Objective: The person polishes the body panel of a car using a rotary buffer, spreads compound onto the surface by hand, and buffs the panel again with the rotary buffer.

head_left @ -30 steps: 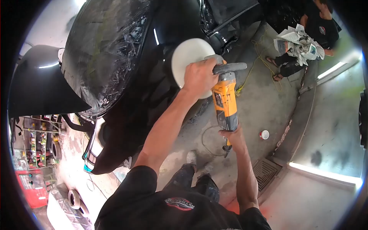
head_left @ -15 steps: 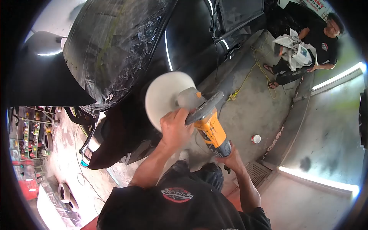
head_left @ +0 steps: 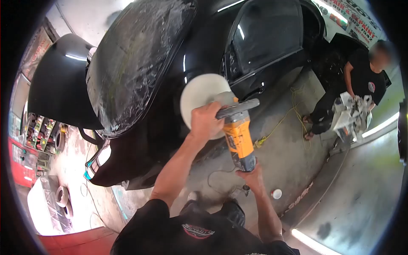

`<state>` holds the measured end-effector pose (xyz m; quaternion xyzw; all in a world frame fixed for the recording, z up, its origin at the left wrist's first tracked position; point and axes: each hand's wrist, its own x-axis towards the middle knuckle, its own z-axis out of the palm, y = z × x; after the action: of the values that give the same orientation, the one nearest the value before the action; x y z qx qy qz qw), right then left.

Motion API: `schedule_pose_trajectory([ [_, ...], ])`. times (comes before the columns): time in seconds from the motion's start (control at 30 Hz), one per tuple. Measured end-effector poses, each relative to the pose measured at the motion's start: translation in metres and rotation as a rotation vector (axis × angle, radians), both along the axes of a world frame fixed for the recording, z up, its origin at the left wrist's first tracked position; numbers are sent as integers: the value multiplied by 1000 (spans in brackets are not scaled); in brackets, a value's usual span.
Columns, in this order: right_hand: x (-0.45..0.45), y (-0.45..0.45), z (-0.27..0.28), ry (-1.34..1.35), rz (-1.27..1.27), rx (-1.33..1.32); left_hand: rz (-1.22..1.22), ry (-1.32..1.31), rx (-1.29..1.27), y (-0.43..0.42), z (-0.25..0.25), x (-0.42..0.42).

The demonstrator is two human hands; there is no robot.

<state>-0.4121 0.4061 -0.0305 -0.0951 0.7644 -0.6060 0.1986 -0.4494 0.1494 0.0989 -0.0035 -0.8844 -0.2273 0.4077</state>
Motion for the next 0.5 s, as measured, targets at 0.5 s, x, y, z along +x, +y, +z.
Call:
schedule_pose_trajectory([
  [0.5, -167, -59, 87, 201, 115, -154, 206, 211, 117, -44, 119, -88],
])
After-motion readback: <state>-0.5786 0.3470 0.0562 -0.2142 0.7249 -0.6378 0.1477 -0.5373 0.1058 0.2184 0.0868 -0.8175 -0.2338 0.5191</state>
